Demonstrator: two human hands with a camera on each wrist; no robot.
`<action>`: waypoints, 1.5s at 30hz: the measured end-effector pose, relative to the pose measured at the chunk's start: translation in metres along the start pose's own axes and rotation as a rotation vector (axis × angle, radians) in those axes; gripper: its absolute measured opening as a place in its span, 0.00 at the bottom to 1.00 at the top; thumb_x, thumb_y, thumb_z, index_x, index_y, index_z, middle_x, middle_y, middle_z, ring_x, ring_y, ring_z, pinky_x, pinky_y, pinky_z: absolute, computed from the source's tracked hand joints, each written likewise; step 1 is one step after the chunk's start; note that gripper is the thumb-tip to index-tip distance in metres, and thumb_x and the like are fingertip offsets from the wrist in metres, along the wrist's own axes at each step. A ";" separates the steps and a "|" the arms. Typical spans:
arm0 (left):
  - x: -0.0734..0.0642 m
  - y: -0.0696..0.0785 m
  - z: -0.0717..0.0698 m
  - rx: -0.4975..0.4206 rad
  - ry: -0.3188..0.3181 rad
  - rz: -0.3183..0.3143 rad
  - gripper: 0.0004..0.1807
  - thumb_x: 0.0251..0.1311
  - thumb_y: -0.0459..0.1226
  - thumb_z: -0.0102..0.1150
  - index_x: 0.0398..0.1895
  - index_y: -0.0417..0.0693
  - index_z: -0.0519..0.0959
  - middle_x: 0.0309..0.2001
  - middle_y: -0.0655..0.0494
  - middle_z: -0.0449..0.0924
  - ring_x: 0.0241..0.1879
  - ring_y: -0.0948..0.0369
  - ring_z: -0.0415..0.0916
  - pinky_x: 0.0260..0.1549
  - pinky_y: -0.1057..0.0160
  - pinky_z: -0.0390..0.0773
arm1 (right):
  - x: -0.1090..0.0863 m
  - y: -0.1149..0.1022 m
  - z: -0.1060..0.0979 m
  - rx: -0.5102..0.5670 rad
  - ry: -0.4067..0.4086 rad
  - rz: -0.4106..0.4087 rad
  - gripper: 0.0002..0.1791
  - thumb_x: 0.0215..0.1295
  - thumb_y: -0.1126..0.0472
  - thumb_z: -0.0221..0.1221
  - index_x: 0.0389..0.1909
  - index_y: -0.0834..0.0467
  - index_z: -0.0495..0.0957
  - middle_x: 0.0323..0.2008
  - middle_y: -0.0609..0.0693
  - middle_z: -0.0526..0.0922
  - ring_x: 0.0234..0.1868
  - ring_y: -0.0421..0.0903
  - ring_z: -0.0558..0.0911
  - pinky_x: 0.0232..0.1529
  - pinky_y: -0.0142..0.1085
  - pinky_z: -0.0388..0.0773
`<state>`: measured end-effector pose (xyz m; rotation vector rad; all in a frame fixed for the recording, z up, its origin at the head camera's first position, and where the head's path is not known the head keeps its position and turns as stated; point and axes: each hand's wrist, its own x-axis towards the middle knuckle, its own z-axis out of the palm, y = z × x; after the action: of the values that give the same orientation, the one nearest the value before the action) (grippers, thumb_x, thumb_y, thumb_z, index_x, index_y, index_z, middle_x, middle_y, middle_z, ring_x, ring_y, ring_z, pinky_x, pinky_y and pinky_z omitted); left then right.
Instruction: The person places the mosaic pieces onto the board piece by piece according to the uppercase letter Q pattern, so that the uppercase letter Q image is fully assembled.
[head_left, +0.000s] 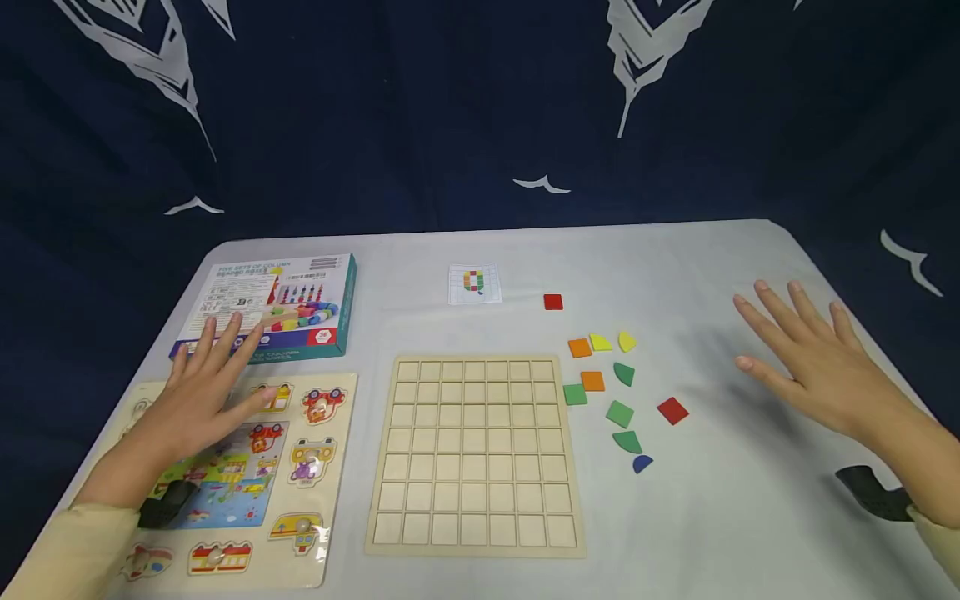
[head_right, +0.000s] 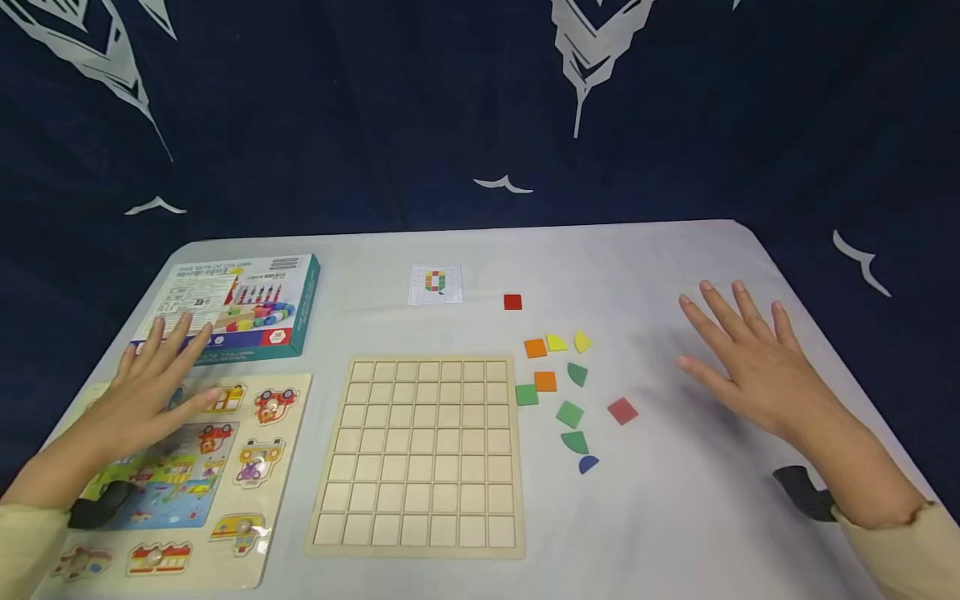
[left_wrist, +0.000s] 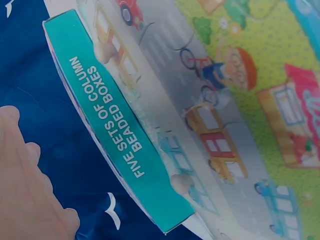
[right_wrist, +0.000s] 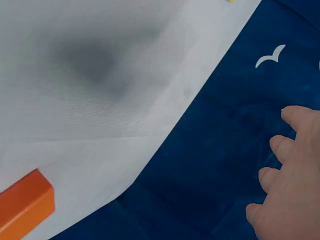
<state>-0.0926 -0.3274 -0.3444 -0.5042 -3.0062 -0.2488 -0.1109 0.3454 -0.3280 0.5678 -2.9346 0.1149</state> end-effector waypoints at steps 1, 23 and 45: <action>0.000 0.001 -0.001 -0.001 -0.003 -0.002 0.48 0.59 0.55 0.53 0.75 0.55 0.39 0.73 0.46 0.29 0.68 0.51 0.16 0.58 0.41 0.18 | 0.001 0.000 -0.001 -0.001 -0.003 -0.003 0.43 0.66 0.41 0.49 0.74 0.48 0.39 0.73 0.53 0.34 0.69 0.52 0.26 0.60 0.56 0.18; -0.021 0.153 -0.053 -0.340 -0.016 0.083 0.61 0.42 0.50 0.73 0.74 0.63 0.40 0.73 0.62 0.30 0.71 0.55 0.27 0.61 0.38 0.44 | 0.024 -0.061 -0.056 0.263 0.216 0.027 0.23 0.60 0.62 0.62 0.57 0.59 0.74 0.54 0.60 0.75 0.54 0.59 0.71 0.55 0.43 0.70; -0.026 0.247 0.073 -0.596 -0.281 0.554 0.31 0.54 0.33 0.65 0.64 0.50 0.70 0.65 0.62 0.63 0.65 0.66 0.56 0.55 0.67 0.66 | 0.004 -0.089 0.054 0.820 0.020 0.116 0.10 0.59 0.67 0.62 0.42 0.62 0.82 0.39 0.52 0.83 0.34 0.38 0.79 0.31 0.25 0.76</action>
<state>0.0089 -0.0929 -0.3832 -1.4886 -2.8324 -1.1047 -0.0880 0.2557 -0.3769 0.4637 -2.7958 1.3528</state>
